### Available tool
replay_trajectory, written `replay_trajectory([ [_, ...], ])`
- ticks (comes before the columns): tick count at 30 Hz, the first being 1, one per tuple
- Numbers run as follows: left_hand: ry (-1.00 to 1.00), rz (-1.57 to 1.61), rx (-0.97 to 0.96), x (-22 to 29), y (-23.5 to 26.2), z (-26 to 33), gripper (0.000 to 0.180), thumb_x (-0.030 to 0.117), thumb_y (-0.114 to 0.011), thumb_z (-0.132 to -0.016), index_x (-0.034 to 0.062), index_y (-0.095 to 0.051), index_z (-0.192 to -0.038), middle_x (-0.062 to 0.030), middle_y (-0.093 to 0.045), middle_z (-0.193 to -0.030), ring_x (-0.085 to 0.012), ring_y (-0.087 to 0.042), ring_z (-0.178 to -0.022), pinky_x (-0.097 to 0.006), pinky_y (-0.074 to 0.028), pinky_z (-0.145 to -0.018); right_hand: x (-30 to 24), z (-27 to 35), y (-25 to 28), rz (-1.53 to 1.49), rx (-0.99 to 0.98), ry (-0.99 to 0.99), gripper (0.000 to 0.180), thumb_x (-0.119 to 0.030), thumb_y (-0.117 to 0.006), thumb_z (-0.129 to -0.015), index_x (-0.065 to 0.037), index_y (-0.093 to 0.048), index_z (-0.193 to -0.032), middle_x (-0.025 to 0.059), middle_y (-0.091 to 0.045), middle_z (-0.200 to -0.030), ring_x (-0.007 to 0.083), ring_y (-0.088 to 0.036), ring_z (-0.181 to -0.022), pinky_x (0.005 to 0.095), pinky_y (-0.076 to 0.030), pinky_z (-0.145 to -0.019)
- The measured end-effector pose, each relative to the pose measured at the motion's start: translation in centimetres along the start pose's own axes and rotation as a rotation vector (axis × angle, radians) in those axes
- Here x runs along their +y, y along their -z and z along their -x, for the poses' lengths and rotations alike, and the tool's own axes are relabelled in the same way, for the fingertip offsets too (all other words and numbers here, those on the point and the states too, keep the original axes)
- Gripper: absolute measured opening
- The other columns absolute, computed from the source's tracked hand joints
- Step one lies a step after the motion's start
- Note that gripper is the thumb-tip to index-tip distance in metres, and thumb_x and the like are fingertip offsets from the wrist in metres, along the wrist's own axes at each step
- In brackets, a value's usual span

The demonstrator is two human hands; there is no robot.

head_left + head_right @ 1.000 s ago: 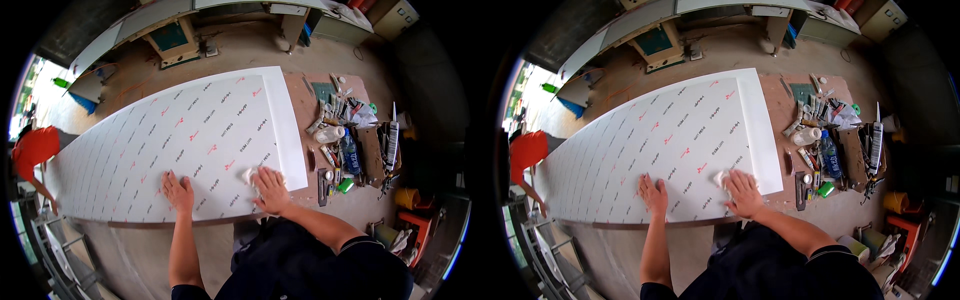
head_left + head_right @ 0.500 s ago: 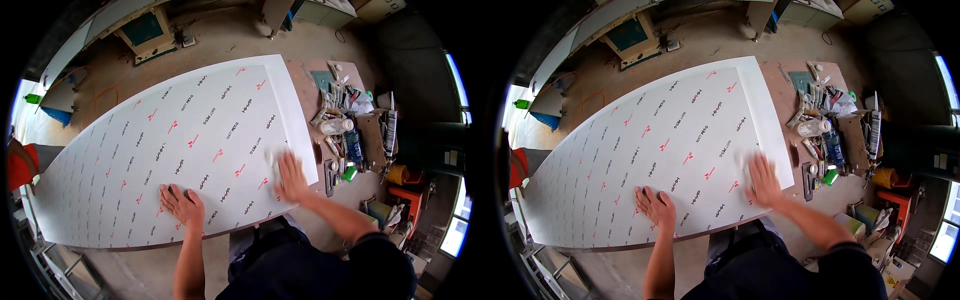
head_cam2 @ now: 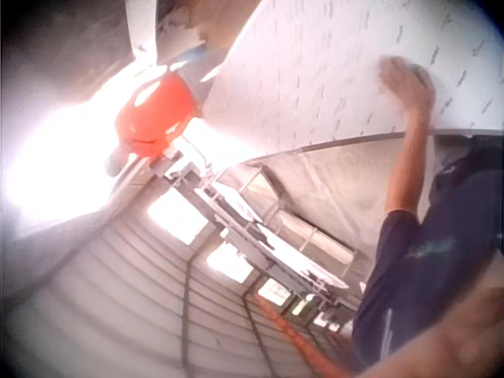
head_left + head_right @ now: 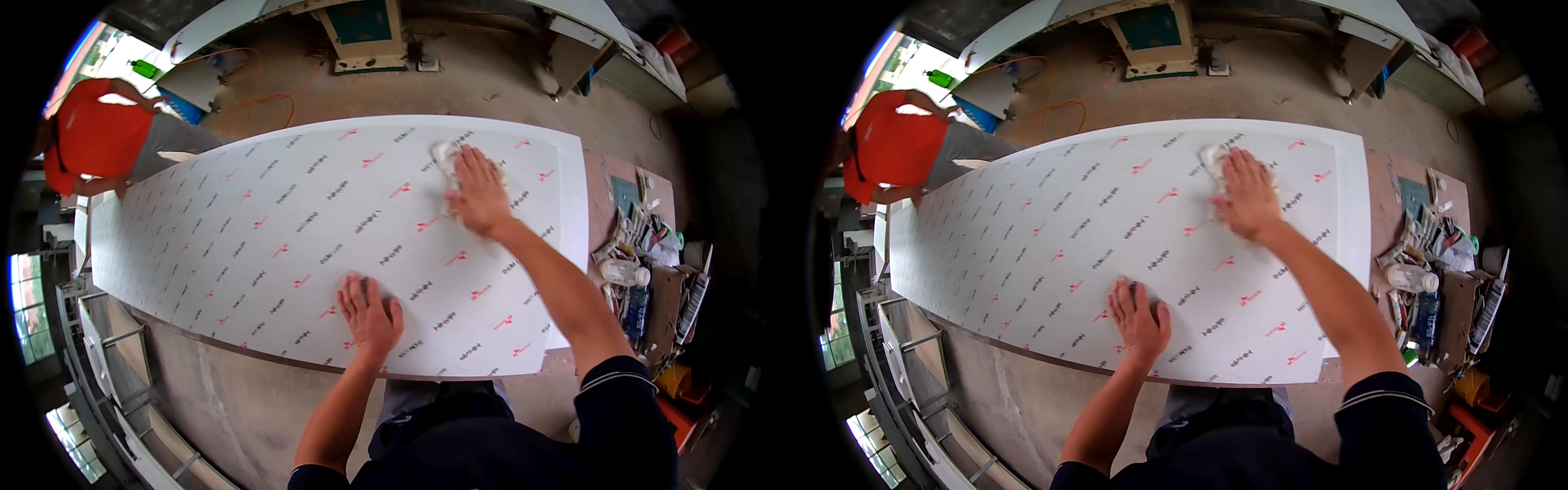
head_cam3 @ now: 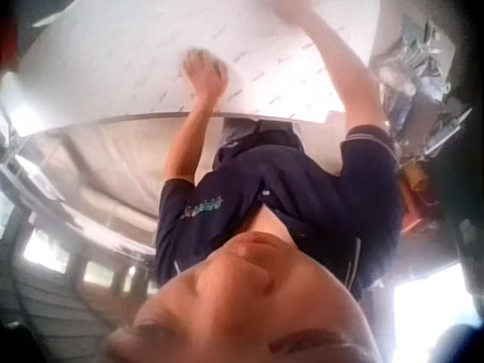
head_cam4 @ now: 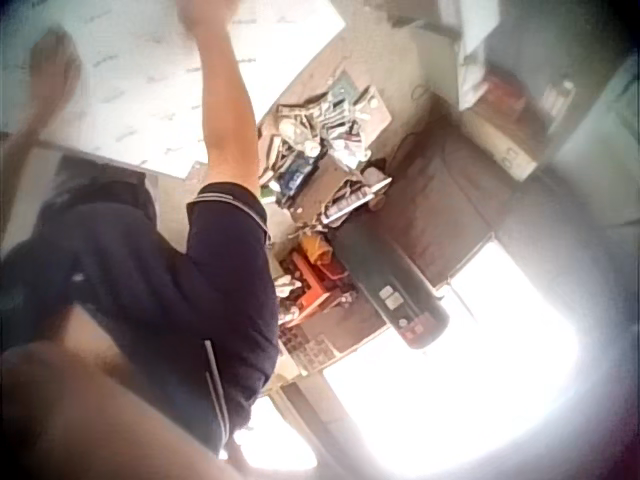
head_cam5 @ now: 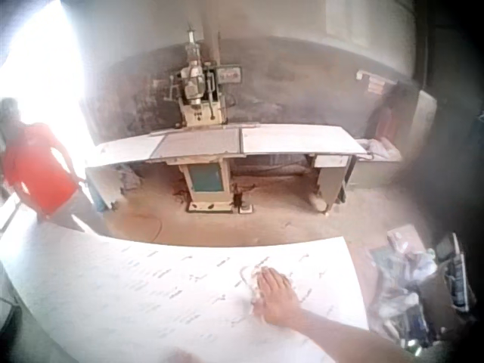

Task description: The person wipes a large white furniture panel using a cloth and liquid from a bottle, flips the panel over with assistance, uses a scraper on the edges, and continues wiping the surface.

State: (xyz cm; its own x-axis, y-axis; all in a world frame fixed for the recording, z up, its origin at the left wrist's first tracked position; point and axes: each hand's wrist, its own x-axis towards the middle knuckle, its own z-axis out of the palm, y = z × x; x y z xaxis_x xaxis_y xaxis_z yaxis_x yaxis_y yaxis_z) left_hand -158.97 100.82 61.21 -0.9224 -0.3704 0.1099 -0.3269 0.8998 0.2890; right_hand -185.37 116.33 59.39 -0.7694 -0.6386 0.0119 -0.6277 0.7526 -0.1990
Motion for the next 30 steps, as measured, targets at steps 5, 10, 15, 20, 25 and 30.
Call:
replay_trajectory([
  [5, -0.126, 0.006, 0.164, -16.6, 2.9, -0.8, 0.050, 0.017, -0.062, -0.079, -0.0054, -0.048, -0.121, -0.0259, -0.042, -0.133, -0.0431, -0.037, -0.126, -0.053, -0.026, -0.107, 13.6, 0.6, -0.1, 0.196, 0.193, -0.406, 0.057, -0.029, -0.041, -0.093, -0.001, -0.030, -0.141, 0.0165, -0.030, -0.147, 0.0293, -0.025, -0.137, 0.0409, -0.016, -0.114],
  [10, 0.195, -0.175, 0.186, -30.9, 7.4, -0.8, 0.046, 0.020, -0.057, -0.084, -0.0053, -0.048, -0.122, -0.0259, -0.037, -0.137, -0.0411, -0.034, -0.127, -0.049, -0.026, -0.107, 0.1, -8.7, -2.3, 0.065, 0.166, -0.388, 0.057, -0.030, -0.042, -0.092, -0.001, -0.032, -0.140, 0.0160, -0.028, -0.148, 0.0286, -0.023, -0.138, 0.0409, -0.014, -0.114],
  [15, 0.100, -0.103, 0.151, -30.5, 7.0, -2.3, 0.047, 0.022, -0.058, -0.082, -0.0032, -0.050, -0.120, -0.0254, -0.036, -0.138, -0.0423, -0.032, -0.128, -0.051, -0.024, -0.108, -26.3, -23.4, -6.3, -0.303, 0.156, -0.086, 0.059, -0.031, -0.047, -0.090, 0.001, -0.034, -0.137, 0.0183, -0.033, -0.143, 0.0313, -0.028, -0.135, 0.0411, -0.018, -0.113],
  [20, -0.013, 0.020, 0.042, -35.3, 9.3, -1.9, 0.046, 0.021, -0.056, -0.080, -0.0042, -0.050, -0.118, -0.0225, -0.038, -0.137, -0.0428, -0.033, -0.128, -0.052, -0.025, -0.107, -29.7, -25.2, -5.4, -0.396, 0.005, 0.013, 0.056, -0.030, -0.051, -0.088, -0.006, -0.037, -0.136, 0.0147, -0.033, -0.144, 0.0313, -0.029, -0.133, 0.0406, -0.024, -0.111],
  [25, -0.028, -0.053, 0.107, -38.5, 10.1, -2.0, 0.045, 0.019, -0.054, -0.080, -0.0051, -0.049, -0.117, -0.0226, -0.039, -0.135, -0.0433, -0.035, -0.126, -0.052, -0.028, -0.105, -5.5, -12.4, -3.6, -0.137, 0.222, -0.465, 0.046, -0.022, -0.044, -0.090, -0.007, -0.040, -0.134, 0.0164, -0.037, -0.140, 0.0335, -0.032, -0.131, 0.0426, -0.023, -0.110],
  [30, -0.047, -0.037, 0.080, -37.8, 10.1, -2.9, 0.044, 0.017, -0.053, -0.079, -0.0051, -0.049, -0.118, -0.0233, -0.038, -0.136, -0.0437, -0.035, -0.126, -0.052, -0.028, -0.105, -16.6, -17.0, -7.7, -0.355, 0.282, -0.523, 0.046, -0.022, -0.043, -0.089, -0.002, -0.040, -0.130, 0.0208, -0.042, -0.131, 0.0347, -0.037, -0.125, 0.0454, -0.027, -0.107],
])
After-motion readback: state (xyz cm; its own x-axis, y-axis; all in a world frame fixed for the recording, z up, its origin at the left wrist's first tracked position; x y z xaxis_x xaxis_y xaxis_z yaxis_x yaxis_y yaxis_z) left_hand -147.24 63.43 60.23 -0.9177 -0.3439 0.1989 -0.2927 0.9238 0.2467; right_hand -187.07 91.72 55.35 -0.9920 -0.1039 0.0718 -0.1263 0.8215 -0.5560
